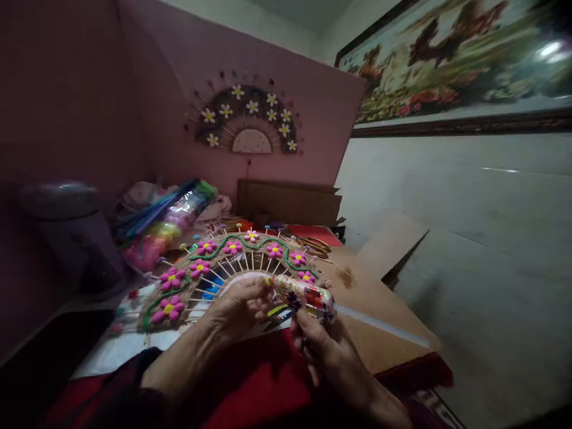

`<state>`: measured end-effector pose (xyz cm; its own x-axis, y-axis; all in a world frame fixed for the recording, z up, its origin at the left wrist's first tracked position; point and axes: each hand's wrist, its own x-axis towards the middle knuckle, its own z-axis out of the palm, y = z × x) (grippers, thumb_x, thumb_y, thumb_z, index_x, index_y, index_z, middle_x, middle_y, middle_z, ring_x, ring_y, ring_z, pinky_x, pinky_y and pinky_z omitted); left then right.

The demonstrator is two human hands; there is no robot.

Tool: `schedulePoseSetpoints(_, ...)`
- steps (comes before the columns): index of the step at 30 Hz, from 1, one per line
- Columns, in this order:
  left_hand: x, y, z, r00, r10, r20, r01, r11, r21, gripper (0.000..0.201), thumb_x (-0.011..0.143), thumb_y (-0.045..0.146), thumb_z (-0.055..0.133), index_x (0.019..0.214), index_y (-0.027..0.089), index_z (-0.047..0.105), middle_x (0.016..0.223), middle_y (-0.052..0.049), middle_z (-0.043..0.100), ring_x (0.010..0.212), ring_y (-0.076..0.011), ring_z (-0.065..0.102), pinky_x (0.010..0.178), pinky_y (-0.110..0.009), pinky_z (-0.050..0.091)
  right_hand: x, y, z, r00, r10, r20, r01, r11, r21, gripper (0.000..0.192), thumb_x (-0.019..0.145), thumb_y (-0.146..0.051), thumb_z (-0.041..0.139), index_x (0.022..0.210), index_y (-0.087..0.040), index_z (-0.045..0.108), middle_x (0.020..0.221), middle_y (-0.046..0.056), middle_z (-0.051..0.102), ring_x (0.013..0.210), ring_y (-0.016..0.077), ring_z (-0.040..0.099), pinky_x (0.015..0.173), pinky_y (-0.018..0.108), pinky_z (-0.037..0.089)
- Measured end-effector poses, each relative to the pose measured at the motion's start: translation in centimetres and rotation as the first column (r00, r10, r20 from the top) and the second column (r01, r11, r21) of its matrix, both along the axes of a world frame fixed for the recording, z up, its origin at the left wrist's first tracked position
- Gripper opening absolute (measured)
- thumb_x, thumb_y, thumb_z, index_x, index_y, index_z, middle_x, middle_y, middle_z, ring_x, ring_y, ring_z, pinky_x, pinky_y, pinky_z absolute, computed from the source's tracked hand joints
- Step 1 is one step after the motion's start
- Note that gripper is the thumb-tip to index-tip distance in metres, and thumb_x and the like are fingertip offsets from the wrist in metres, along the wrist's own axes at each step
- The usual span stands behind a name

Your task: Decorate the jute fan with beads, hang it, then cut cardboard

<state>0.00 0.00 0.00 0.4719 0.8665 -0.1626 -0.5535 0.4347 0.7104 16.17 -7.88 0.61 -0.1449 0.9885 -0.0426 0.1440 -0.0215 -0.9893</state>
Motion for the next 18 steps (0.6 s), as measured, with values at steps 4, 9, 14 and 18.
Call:
schedulePoseSetpoints(4,-0.26,-0.13,-0.2,1.0,-0.029,0.009,0.028,0.999,0.02,0.031,0.05,0.021,0.087,0.073,0.009,0.07,0.061,-0.004,0.06,0.054,-0.0082,0.056,0.043,-0.013,0.037,0.17,0.08,-0.56,0.998,-0.03,-0.046,0.032,0.998,0.048,0.046,0.085,-0.059,0.047,0.076,-0.015,0.057,0.059,-0.003,0.05,0.04,0.0035,0.042,0.041,0.019,0.032)
schedulePoseSetpoints(9,-0.23,-0.08,-0.28,0.998,-0.057,0.011,0.057,0.996,0.067,0.029,0.055,0.024,0.085,0.074,0.009,0.069,0.06,-0.001,0.057,0.047,-0.0041,0.046,0.041,-0.014,0.034,0.07,0.33,-0.85,0.986,-0.006,-0.164,-0.004,0.998,-0.058,0.045,0.083,-0.06,0.049,0.079,-0.016,0.058,0.056,-0.004,0.051,0.036,0.0032,0.041,0.037,0.017,0.029)
schedulePoseSetpoints(14,-0.22,0.23,-0.61,0.998,-0.057,-0.015,0.058,0.995,0.08,0.031,0.059,0.025,0.083,0.082,0.009,0.069,0.062,-0.002,0.056,0.048,-0.0043,0.044,0.04,-0.014,0.031,-0.05,0.5,-0.76,0.97,-0.042,-0.239,0.021,0.996,-0.088,0.047,0.079,-0.061,0.053,0.079,-0.015,0.058,0.057,-0.003,0.052,0.038,0.0024,0.041,0.036,0.015,0.029)
schedulePoseSetpoints(18,-0.29,0.37,-0.9,0.998,-0.061,-0.031,0.064,0.994,0.086,0.029,0.064,0.024,0.079,0.086,0.009,0.068,0.062,-0.002,0.055,0.048,-0.0042,0.043,0.039,-0.014,0.03,-0.11,0.6,-0.69,0.967,-0.059,-0.249,0.031,0.993,-0.115,0.051,0.076,-0.065,0.054,0.078,-0.014,0.058,0.056,-0.003,0.051,0.036,0.0024,0.04,0.034,0.015,0.029)
